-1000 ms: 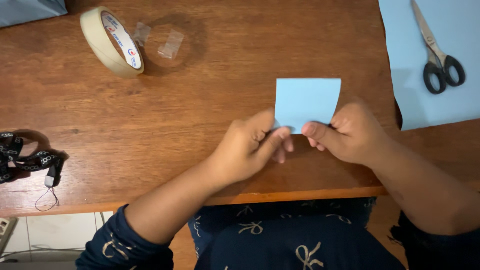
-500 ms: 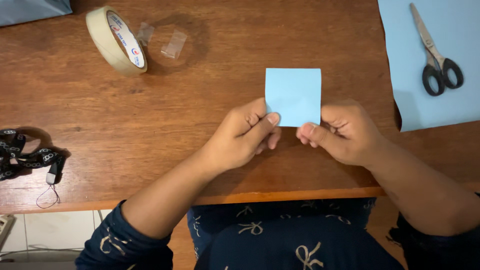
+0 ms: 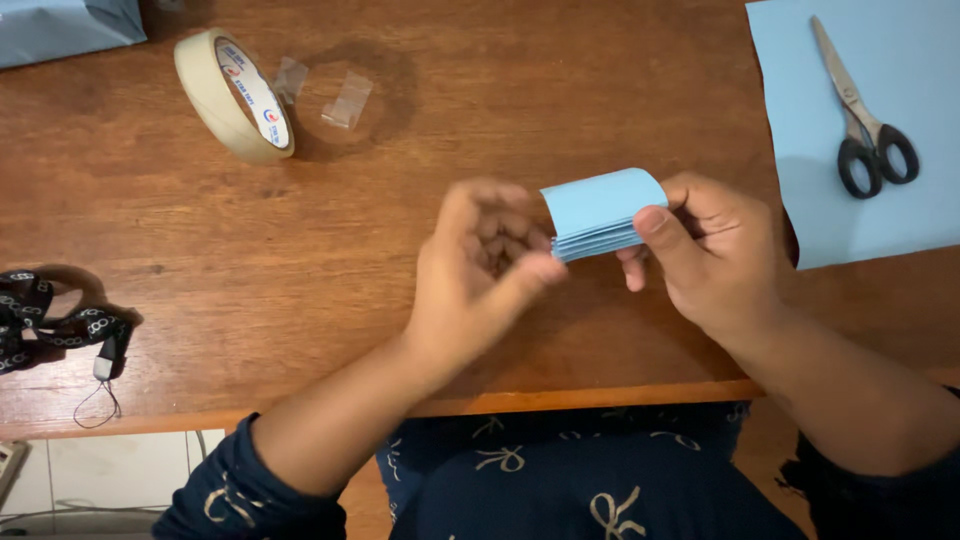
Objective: The person folds a small light-blue paper package, secures it with clear tape, and cuts a strip of blue paper with scissors. They fold the strip into a narrow pleated piece and place it on the table among other wrapped packages.
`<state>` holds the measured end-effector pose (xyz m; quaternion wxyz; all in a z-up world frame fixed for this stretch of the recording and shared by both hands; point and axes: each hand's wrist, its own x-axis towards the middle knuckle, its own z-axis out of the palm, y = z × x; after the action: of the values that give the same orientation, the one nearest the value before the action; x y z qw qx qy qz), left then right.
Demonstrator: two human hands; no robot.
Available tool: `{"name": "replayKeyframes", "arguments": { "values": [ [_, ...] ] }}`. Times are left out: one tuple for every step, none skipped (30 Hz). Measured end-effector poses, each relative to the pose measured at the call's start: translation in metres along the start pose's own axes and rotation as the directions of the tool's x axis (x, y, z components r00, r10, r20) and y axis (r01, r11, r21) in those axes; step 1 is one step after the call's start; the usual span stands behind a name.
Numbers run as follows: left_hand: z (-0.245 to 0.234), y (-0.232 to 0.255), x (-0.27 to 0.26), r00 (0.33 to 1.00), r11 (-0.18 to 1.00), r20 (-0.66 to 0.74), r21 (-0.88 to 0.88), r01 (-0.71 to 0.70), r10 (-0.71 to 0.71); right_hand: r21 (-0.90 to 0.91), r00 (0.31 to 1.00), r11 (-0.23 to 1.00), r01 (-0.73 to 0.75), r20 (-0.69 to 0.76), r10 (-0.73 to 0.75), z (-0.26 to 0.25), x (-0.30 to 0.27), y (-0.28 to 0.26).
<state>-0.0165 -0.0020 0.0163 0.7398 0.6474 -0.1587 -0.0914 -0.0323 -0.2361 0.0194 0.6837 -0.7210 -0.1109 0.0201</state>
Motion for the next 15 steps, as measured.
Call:
{"name": "replayKeyframes", "arguments": {
  "values": [
    [-0.001, 0.004, -0.004, 0.989, 0.983, 0.026, 0.105, -0.147, 0.145, -0.001, 0.999, 0.999, -0.046, -0.016, 0.046, 0.001, -0.001, 0.0],
    [-0.001, 0.006, -0.007, 0.957, 0.934, 0.07, 0.205, -0.292, 0.283, 0.0, 0.995, 0.996, -0.091, -0.031, 0.091, 0.001, -0.001, 0.001],
    [0.002, 0.006, -0.007, 0.961, 0.914, 0.108, 0.297, -0.277, 0.256, 0.001, 0.99, 0.991, -0.136, -0.047, 0.135, 0.002, -0.002, 0.002],
    [0.006, 0.005, -0.008, 0.964, 0.884, 0.143, 0.385, -0.265, 0.226, 0.009, 0.989, 0.989, -0.146, -0.021, 0.147, 0.002, -0.002, 0.002],
    [0.008, 0.004, -0.007, 0.965, 0.846, 0.175, 0.469, -0.255, 0.194, 0.017, 0.988, 0.987, -0.157, 0.004, 0.157, 0.002, -0.001, 0.002],
    [0.009, 0.002, -0.007, 0.975, 0.881, 0.143, 0.422, -0.215, 0.17, 0.027, 0.985, 0.985, -0.171, 0.03, 0.17, 0.003, -0.001, 0.002],
    [0.009, 0.0, -0.007, 0.983, 0.911, 0.112, 0.372, -0.175, 0.143, -0.05, 0.996, 0.995, -0.086, 0.007, 0.086, 0.003, -0.001, 0.001],
    [0.007, -0.001, -0.007, 0.989, 0.936, 0.085, 0.323, -0.139, 0.118, -0.126, 1.0, 0.992, 0.003, -0.01, -0.004, 0.003, 0.002, 0.0],
    [0.005, -0.002, -0.007, 0.991, 0.956, 0.083, 0.266, -0.121, 0.102, -0.203, 0.995, 0.975, 0.089, -0.02, -0.095, 0.004, 0.005, -0.002],
    [0.004, -0.003, -0.008, 0.993, 0.973, 0.084, 0.207, -0.102, 0.087, -0.273, 0.989, 0.951, 0.146, 0.01, -0.149, 0.005, 0.007, -0.004],
    [0.003, -0.003, -0.008, 0.994, 0.986, 0.086, 0.147, -0.083, 0.071, -0.339, 0.979, 0.919, 0.203, 0.043, -0.2, 0.005, 0.008, -0.008],
    [0.002, -0.003, -0.008, 0.991, 0.984, 0.105, 0.147, -0.101, 0.086, -0.402, 0.966, 0.879, 0.257, 0.08, -0.245, 0.005, 0.008, -0.012],
    [0.002, -0.003, -0.008, 0.987, 0.982, 0.124, 0.147, -0.119, 0.101, -0.46, 0.95, 0.832, 0.309, 0.12, -0.287, 0.005, 0.008, -0.016],
    [0.001, -0.003, -0.007, 0.983, 0.979, 0.144, 0.149, -0.138, 0.117, -0.513, 0.931, 0.778, 0.362, 0.162, -0.326, 0.005, 0.009, -0.019],
    [0.001, -0.002, -0.007, 0.987, 0.985, 0.139, 0.143, -0.1, 0.08, -0.561, 0.909, 0.718, 0.413, 0.207, -0.361, 0.006, 0.01, -0.021]
  ]
}}
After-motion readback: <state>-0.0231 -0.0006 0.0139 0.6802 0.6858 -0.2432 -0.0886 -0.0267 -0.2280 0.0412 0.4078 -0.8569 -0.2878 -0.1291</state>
